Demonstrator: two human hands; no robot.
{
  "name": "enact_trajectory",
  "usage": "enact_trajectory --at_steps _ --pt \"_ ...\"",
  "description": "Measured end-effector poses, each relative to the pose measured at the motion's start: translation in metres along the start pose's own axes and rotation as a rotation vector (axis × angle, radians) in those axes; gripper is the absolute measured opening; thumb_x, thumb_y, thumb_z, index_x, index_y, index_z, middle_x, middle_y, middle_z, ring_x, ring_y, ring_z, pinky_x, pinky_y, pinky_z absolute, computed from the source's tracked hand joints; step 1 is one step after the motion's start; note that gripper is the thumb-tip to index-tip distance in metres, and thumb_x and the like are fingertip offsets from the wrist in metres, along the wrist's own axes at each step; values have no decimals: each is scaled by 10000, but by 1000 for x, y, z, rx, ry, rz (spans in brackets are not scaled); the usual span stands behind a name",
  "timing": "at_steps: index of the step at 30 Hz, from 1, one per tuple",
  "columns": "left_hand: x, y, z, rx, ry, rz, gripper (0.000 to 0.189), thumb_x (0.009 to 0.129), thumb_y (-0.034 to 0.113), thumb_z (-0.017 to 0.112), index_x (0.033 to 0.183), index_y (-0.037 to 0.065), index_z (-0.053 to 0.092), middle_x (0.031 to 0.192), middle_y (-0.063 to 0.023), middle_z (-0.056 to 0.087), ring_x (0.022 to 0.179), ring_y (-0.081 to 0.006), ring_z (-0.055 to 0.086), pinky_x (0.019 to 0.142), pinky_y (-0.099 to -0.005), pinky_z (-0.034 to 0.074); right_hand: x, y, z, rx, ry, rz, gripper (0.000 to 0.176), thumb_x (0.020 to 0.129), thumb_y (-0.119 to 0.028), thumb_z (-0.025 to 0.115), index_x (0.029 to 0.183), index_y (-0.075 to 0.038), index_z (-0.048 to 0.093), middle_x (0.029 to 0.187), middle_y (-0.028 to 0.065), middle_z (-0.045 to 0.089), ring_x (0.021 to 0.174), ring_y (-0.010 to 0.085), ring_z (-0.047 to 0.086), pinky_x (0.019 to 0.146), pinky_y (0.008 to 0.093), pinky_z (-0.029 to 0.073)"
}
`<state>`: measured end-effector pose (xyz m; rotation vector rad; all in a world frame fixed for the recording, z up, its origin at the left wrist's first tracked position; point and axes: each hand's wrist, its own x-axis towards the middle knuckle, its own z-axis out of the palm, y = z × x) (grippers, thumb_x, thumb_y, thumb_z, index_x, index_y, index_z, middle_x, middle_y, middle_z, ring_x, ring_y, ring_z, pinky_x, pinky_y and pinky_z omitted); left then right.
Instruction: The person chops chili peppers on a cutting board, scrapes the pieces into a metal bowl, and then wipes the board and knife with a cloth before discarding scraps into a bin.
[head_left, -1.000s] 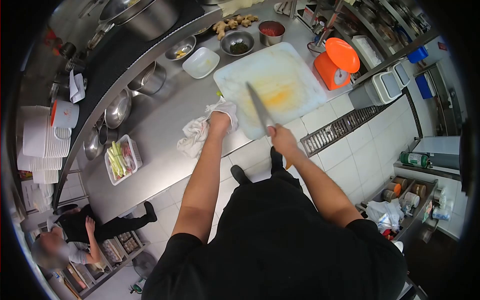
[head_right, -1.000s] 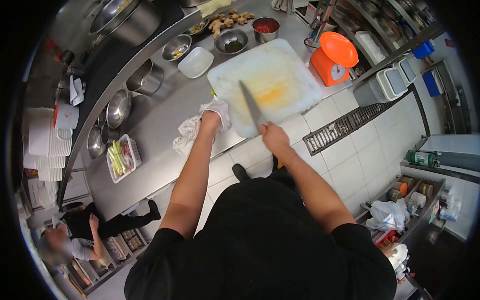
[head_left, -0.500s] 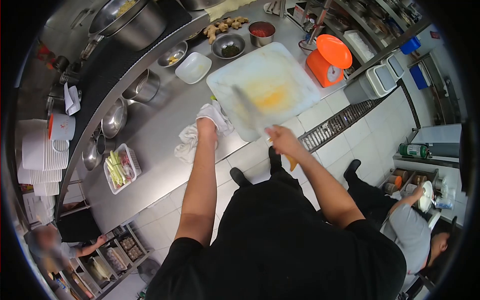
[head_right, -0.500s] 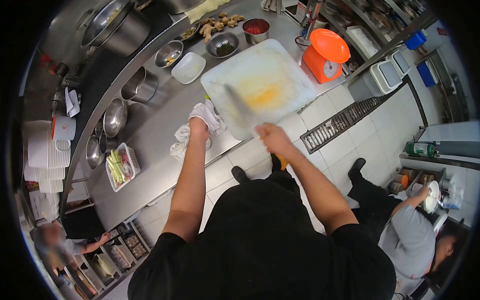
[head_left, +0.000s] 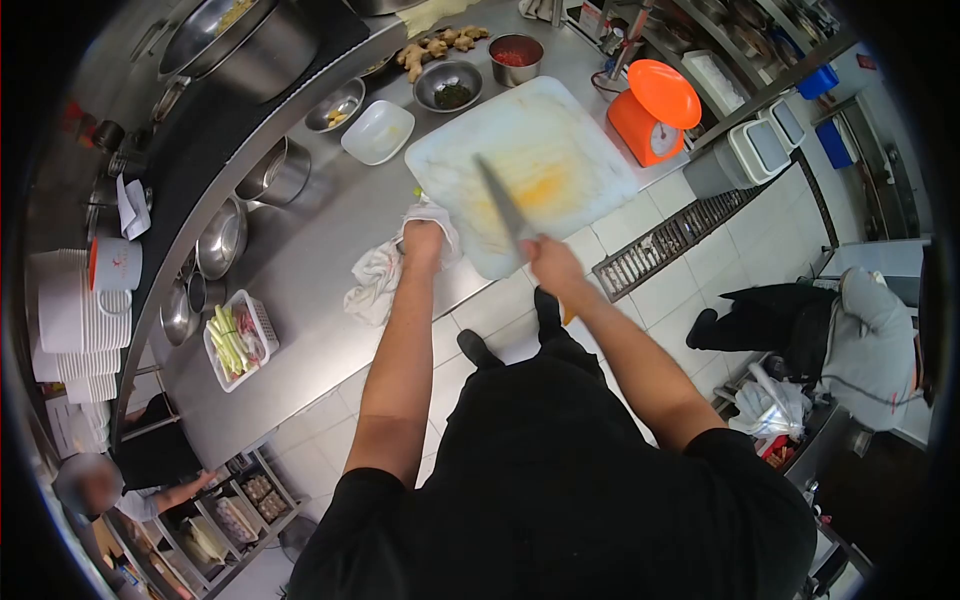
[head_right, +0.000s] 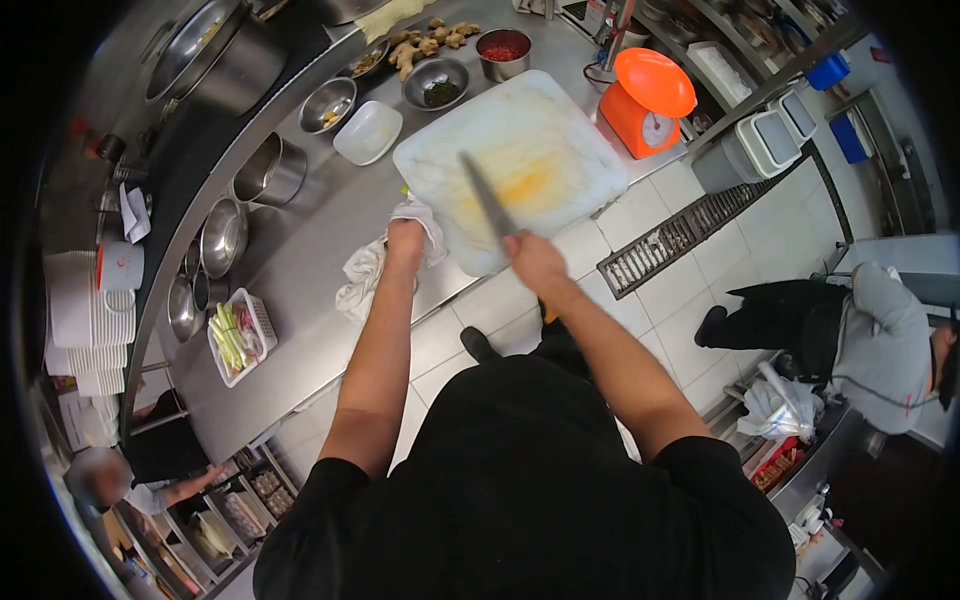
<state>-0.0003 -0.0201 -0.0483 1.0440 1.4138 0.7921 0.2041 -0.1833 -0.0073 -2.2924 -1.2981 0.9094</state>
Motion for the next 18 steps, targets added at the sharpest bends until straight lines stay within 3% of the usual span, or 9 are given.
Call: enact_trajectory --at_steps 2,5,8,9,11,12,15,18 --pt "2 1 -4 -53 -4 -68 286 1016 196 622 1238 23 673 1045 -83 720 891 -197 689 735 -361 554 -7 -22 16 -24 -142 -125 446 1077 -422 520 1134 -13 687 1061 280 736 1000 491 692 917 564 540" --pt "14 -8 -11 -137 -26 -136 272 1004 153 639 1247 32 666 1042 -65 719 861 -192 698 708 -352 570 -8 -33 10 73 -320 -103 466 1074 -447 544 1165 -14 690 1020 256 750 859 424 732 826 509 578" --pt "14 -5 -15 -223 -67 -150 274 998 137 644 1243 16 666 1045 -69 719 872 -197 703 718 -351 578 -11 -15 -23 341 -209 110 500 1071 -484 556 1169 -12 690 919 208 752 692 321 724 695 442 597" --pt "10 4 -14 -193 -57 -131 280 996 136 647 1246 12 665 1047 -73 719 878 -197 703 722 -349 578 2 16 -26 407 -168 49 527 1075 -504 546 1170 -4 684 851 165 728 590 250 685 596 387 586" --pt "17 -1 -12 -141 -24 -67 301 993 143 639 1255 -3 667 1070 -91 727 903 -209 708 746 -357 575 14 39 -62 289 -44 196 530 1086 -512 513 1081 -4 666 741 122 675 525 244 667 564 378 581" --pt "32 -17 -9 -119 -4 -21 317 992 151 628 1260 -13 668 1091 -106 735 922 -221 713 766 -369 573 15 49 -76 235 62 210 537 1093 -511 498 1032 0 652 716 115 665 518 242 675 551 380 578" --pt "21 -5 -3 -10 39 33 338 976 139 610 1259 -37 670 1133 -138 746 969 -242 719 800 -381 570 35 82 -87 200 145 300 538 1101 -503 477 1079 -4 677 772 167 713 535 281 698 596 419 589" --pt "19 0 -3 16 46 -48 301 990 134 630 1250 -13 671 1075 -108 729 913 -207 700 748 -359 568 27 54 -58 135 87 192 523 1097 -487 484 1114 -7 692 923 227 754 722 377 747 736 494 593"
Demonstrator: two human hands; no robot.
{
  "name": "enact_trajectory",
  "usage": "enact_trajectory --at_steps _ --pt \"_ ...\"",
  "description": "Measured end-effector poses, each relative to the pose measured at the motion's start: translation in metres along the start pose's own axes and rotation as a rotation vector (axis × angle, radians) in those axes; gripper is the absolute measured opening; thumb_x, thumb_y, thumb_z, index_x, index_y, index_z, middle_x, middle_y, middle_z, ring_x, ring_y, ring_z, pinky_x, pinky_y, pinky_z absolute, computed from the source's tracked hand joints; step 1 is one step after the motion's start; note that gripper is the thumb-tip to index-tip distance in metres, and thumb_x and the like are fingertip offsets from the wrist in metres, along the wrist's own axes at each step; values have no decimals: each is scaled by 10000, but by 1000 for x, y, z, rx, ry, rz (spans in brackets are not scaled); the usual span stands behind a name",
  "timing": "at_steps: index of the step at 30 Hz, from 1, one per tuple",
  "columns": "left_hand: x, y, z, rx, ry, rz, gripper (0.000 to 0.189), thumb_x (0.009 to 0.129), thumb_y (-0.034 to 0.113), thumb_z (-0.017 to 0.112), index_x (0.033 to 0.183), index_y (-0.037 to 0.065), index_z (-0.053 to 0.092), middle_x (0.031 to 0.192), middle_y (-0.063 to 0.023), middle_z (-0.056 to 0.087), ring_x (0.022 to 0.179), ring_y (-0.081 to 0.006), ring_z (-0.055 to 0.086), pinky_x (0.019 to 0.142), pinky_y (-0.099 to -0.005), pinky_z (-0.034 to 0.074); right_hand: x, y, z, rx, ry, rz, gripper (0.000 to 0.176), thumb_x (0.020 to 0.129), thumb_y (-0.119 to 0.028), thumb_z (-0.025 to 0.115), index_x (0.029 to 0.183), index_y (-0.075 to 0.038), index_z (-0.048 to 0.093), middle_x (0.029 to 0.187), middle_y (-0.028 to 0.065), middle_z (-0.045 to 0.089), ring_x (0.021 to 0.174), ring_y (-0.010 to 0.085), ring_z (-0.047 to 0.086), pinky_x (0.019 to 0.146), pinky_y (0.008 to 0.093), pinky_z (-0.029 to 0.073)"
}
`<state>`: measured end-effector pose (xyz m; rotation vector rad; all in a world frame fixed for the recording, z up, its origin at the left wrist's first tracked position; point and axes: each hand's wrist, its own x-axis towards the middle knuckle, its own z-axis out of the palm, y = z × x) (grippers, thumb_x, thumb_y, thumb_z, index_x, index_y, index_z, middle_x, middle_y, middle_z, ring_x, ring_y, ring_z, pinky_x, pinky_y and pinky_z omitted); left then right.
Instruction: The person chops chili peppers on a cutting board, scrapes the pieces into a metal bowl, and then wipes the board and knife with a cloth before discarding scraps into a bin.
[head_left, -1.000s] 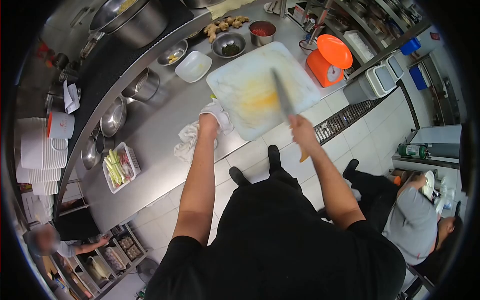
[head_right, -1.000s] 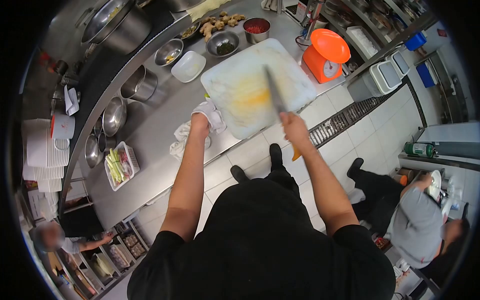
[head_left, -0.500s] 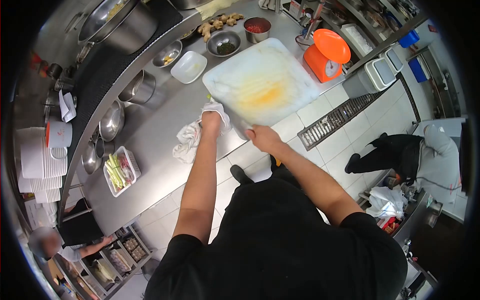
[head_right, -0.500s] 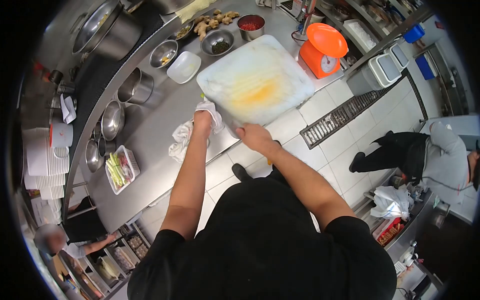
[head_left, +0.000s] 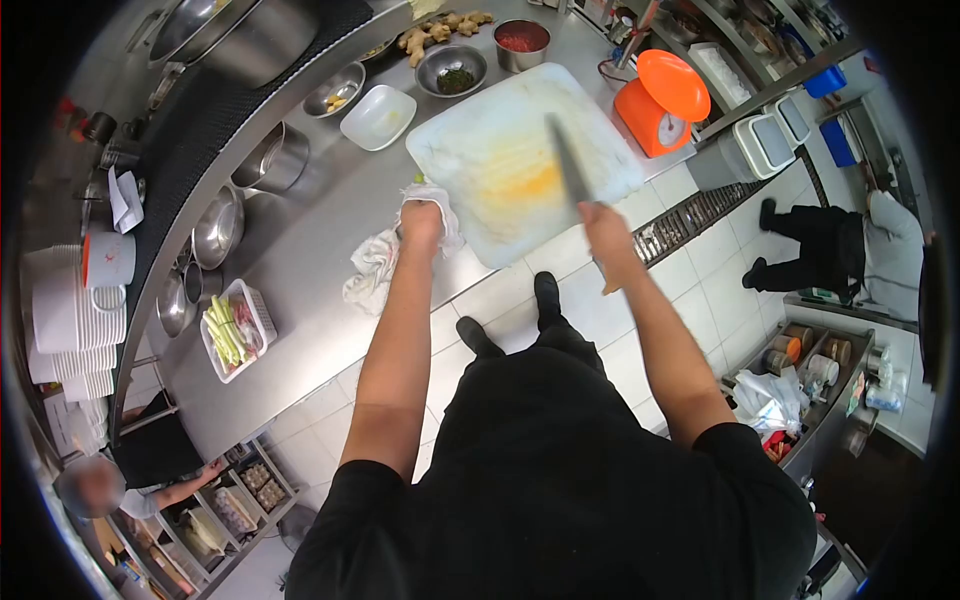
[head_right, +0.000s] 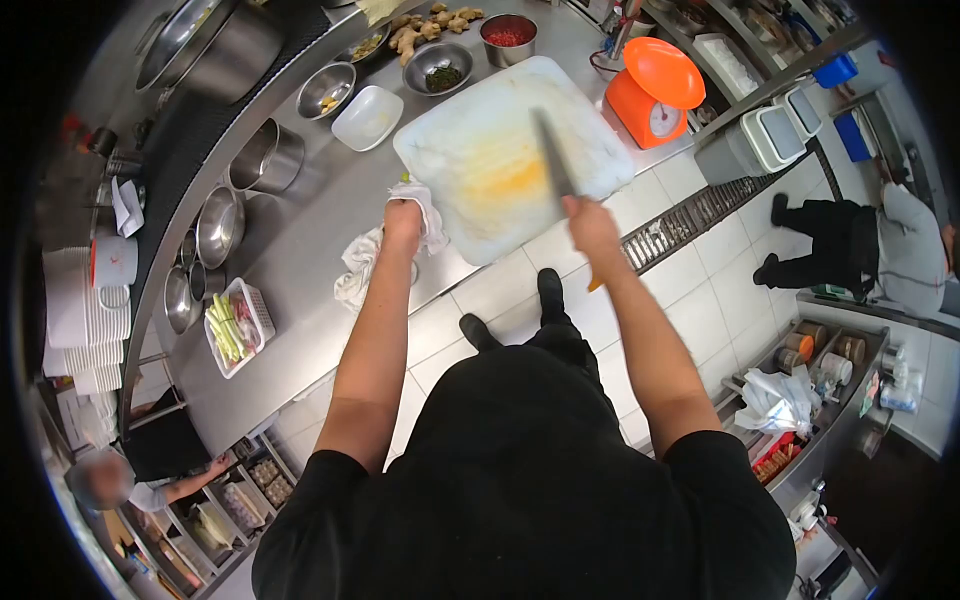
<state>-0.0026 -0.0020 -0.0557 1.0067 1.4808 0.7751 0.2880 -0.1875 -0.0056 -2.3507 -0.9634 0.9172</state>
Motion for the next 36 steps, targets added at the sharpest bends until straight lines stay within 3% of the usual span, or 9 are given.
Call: enact_trajectory --at_steps 2,4,7,11,17,20,23,31,36 --pt "5 -6 -3 -43 -22 -49 269 1003 134 636 1236 3 673 1023 -86 718 862 -189 688 709 -349 566 -19 -22 40 -103 -158 -86 496 1079 -472 498 1149 -29 710 1119 263 738 1114 451 683 964 541 532" --pt "12 -8 -6 -117 -56 -55 245 1009 130 625 1214 5 675 989 -81 714 829 -190 684 689 -351 564 -37 -40 70 -240 -189 -339 475 1075 -476 520 1166 -49 707 1093 237 745 1036 417 716 923 517 559" --pt "13 -4 -9 -198 -110 -46 316 959 147 625 1193 -57 686 1079 -134 728 914 -227 703 743 -374 569 -63 -82 41 -92 -506 -139 450 1073 -452 553 1147 -34 701 1036 215 745 846 352 744 782 458 601" --pt "13 -2 -10 -165 -95 -48 348 975 156 617 1240 -64 668 1111 -138 725 941 -230 699 772 -372 568 -32 -28 17 229 -226 -59 525 1081 -492 548 1035 19 662 737 103 649 568 227 671 544 378 565" --pt "12 -4 0 -86 -19 -50 386 989 152 596 1300 -71 641 1157 -152 725 994 -241 696 818 -372 564 13 12 -29 54 53 140 540 1102 -488 491 1073 19 675 758 158 688 538 247 694 500 388 562" --pt "6 7 1 -55 -2 -41 391 1002 177 575 1298 -70 642 1163 -158 725 993 -241 696 819 -371 561 11 3 26 -95 3 -17 557 1091 -498 461 1130 8 689 1048 282 739 972 437 733 854 529 580" --pt "17 -2 0 -48 16 -44 395 1016 204 552 1287 -66 648 1141 -158 729 974 -238 696 817 -367 558 -31 -48 73 -217 -207 -247 500 1080 -479 480 1162 -37 702 1145 263 728 1160 442 664 980 542 518" --pt "10 -8 -13 -146 -85 -115 278 1009 139 596 1217 -22 687 1065 -102 737 907 -208 699 776 -345 565 -24 -30 3 167 -147 -23 543 1088 -500 512 1080 19 671 856 182 717 540 279 668 617 412 591" --pt "-12 -2 -2 77 75 92 266 986 140 590 1108 -57 720 931 -90 732 805 -182 673 701 -332 521 2 21 -39 75 44 143 475 1083 -469 545 1048 -17 687 709 141 669 511 255 648 545 422 547"
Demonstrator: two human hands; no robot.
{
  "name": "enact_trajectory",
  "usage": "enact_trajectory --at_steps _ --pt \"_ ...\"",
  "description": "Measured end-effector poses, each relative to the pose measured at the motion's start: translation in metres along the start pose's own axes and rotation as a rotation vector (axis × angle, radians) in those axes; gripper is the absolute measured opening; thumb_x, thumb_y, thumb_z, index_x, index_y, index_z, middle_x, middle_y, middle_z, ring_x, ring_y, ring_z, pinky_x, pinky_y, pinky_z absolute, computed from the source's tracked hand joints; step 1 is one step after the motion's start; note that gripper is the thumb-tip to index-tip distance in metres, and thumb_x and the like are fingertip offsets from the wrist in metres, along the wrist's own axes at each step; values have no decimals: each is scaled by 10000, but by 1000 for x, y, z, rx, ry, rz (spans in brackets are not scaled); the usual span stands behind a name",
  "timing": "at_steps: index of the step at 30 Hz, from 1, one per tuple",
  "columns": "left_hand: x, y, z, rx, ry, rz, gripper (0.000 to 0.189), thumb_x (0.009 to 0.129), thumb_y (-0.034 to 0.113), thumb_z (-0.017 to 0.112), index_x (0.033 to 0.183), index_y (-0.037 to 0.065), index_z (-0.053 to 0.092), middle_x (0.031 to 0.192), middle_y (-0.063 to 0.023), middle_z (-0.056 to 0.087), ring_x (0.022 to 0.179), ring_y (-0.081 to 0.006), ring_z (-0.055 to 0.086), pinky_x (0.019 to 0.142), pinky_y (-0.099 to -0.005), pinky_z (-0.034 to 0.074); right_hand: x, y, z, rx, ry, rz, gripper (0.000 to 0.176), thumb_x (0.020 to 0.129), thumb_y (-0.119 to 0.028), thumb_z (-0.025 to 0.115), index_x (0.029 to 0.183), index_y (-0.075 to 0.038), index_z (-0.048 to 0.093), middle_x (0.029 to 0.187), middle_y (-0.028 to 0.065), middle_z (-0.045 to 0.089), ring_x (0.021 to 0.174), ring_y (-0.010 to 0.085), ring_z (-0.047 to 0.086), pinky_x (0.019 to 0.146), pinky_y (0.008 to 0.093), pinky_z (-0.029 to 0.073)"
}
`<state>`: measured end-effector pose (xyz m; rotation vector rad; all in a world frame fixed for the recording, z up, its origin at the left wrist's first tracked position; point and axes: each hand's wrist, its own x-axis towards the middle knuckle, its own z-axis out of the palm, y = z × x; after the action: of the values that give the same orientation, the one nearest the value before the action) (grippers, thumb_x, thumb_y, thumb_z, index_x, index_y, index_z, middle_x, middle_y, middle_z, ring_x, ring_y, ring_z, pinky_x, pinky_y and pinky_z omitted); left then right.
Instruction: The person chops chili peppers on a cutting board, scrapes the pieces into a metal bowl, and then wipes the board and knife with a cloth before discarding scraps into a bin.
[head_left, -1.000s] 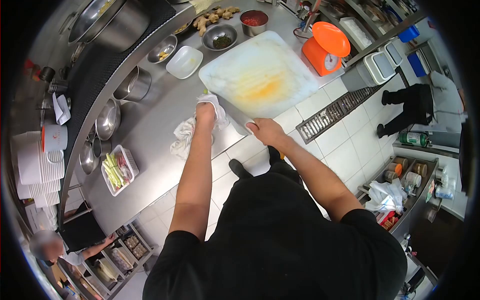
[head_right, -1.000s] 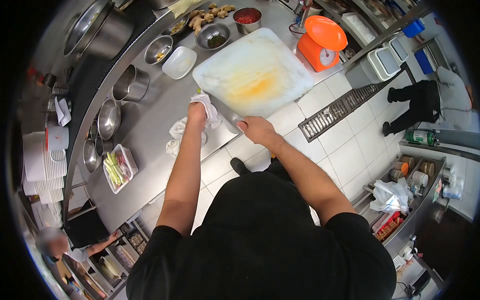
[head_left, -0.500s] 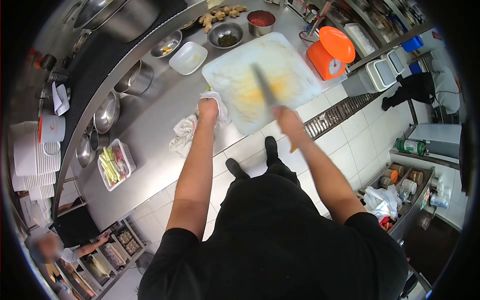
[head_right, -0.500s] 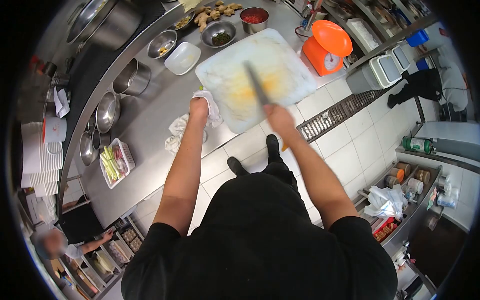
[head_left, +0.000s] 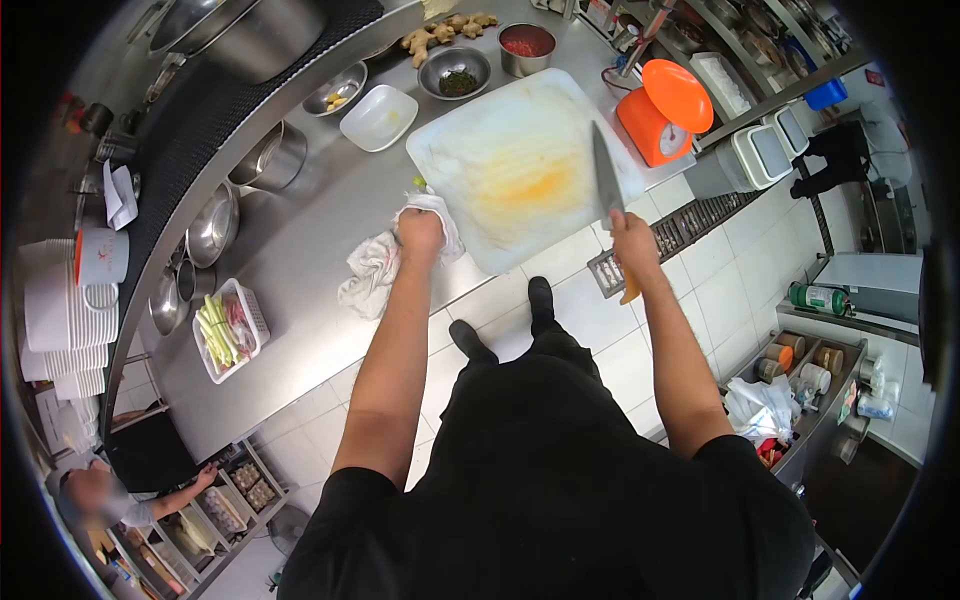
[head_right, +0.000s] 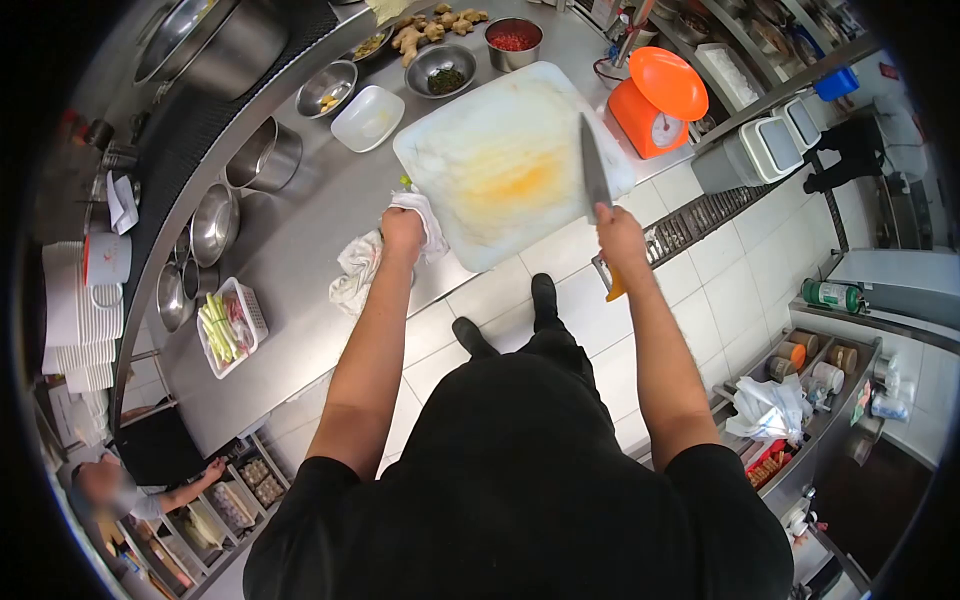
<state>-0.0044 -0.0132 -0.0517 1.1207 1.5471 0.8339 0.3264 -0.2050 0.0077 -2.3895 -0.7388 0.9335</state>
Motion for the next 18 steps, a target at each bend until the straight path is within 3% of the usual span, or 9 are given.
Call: enact_trajectory --at_steps 3,5,10,11,14,17,18 --pt "0 -2 2 -49 -11 -26 246 975 125 606 1088 -60 722 937 -93 736 803 -180 673 700 -327 519 2 14 65 -186 79 -179 472 1086 -461 533 1026 -17 679 854 205 742 681 364 731 676 487 584" --pt "3 -6 2 -80 -13 -47 231 966 118 618 1079 -49 730 935 -97 741 793 -184 680 696 -333 529 -54 -39 77 -228 -132 -222 485 1078 -466 514 1134 -22 699 1099 291 732 1083 489 678 934 575 530" --pt "-3 2 -1 -89 19 -117 230 947 108 631 1105 -17 742 973 -101 754 817 -196 703 718 -344 552 -72 -64 97 -329 -318 -434 438 1075 -445 526 1126 -47 700 1111 246 743 1087 470 677 935 559 531" --pt "-2 1 1 -93 3 -109 244 945 106 629 1125 -18 737 994 -99 754 842 -195 704 732 -343 552 -62 -56 96 -236 -294 -417 451 1074 -447 542 1155 -31 697 996 212 739 913 395 708 801 501 560" --pt "11 -20 0 -74 -28 -79 283 942 101 623 1179 -17 723 1049 -92 754 911 -196 707 774 -340 551 -29 -42 52 91 -222 -200 457 1076 -446 567 1166 -16 695 733 74 617 524 200 598 520 356 539" --pt "5 -17 0 -25 -59 -46 302 945 106 624 1207 -15 716 1078 -89 753 950 -199 706 806 -340 550 19 -22 14 115 37 -86 494 1092 -474 528 1036 -2 664 694 88 622 500 208 595 483 388 527" --pt "3 -14 0 -42 -66 -44 302 946 111 629 1207 -13 718 1075 -90 753 950 -201 706 809 -340 550 23 -24 7 80 19 -54 496 1089 -478 530 1047 -3 665 698 90 624 493 216 594 484 393 531"
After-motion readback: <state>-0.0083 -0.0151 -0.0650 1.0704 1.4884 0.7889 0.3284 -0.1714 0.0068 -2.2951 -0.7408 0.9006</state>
